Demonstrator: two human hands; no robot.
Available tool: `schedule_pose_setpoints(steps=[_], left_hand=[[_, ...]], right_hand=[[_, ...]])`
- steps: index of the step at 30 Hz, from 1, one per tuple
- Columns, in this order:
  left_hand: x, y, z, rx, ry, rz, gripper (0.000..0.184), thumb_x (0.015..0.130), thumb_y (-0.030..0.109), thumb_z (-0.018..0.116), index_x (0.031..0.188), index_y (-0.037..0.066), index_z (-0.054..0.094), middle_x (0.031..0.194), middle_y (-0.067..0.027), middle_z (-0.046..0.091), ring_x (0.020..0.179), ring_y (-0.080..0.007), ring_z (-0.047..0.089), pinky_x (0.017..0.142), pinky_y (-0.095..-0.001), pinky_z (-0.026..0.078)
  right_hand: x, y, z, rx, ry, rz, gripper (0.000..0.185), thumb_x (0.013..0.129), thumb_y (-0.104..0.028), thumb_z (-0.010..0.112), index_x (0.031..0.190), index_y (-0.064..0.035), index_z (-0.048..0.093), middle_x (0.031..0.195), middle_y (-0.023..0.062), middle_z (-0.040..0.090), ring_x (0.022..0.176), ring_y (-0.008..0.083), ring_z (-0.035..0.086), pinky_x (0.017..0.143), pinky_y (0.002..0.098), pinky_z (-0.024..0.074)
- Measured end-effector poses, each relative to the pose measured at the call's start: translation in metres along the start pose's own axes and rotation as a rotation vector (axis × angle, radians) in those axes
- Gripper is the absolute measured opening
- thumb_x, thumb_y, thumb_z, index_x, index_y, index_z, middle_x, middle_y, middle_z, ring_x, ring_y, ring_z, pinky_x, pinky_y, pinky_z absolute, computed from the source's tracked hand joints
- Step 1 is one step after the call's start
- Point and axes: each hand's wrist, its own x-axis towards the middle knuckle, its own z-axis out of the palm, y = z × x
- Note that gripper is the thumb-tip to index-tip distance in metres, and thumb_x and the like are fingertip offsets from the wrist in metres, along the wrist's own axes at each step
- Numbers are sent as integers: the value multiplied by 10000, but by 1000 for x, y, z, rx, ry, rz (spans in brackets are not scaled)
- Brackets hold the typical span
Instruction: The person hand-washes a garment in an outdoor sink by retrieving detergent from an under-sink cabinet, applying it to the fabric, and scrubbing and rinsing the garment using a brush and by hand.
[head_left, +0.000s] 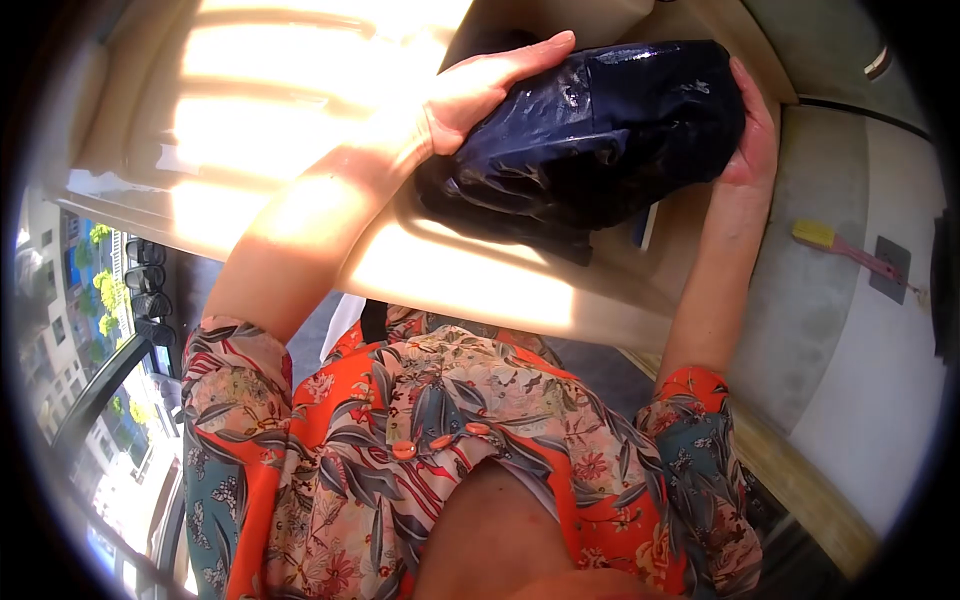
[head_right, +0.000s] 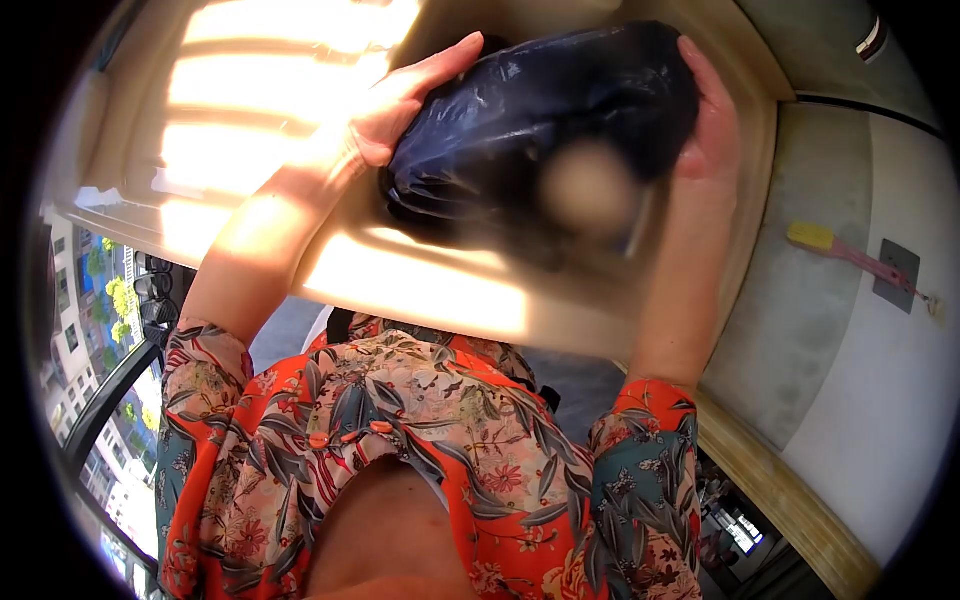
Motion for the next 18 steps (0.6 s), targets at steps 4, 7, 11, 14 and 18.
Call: schedule_pose_setpoints(steps=[4,7,11,14,18], left_hand=[[-5,-2,5,58,-2,41,402,910,376,547,1118,38,611,1010,-96,674,861,-171,669,781,-301,551],[-10,-3,9,227,107,55,384,900,340,575,1111,20,610,994,-101,675,852,-163,668,770,-288,551],[-16,-2,15,376,138,47,370,888,302,600,1093,-7,610,961,-107,679,821,-152,670,747,-266,549],[-17,-2,17,387,143,36,364,884,292,607,1082,-14,614,950,-106,681,803,-148,672,739,-256,548],[-18,-2,16,386,116,32,366,890,298,598,1080,-15,616,955,-107,680,817,-151,671,753,-263,547]], right_hand=[[1,3,1,-4,11,-10,320,965,-221,425,1109,8,595,1115,139,632,1031,273,611,910,413,490],[1,6,8,-10,3,-2,316,964,-215,427,1112,8,594,1113,138,633,1032,270,611,910,412,490],[0,8,14,-2,-15,-8,316,963,-213,427,1117,10,591,1113,137,633,1038,267,609,915,410,488],[0,10,21,0,-33,13,318,964,-212,423,1121,11,587,1115,137,632,1041,267,608,920,407,485],[0,11,30,7,-66,56,318,966,-208,418,1124,12,585,1114,137,632,1039,269,608,926,405,482]])
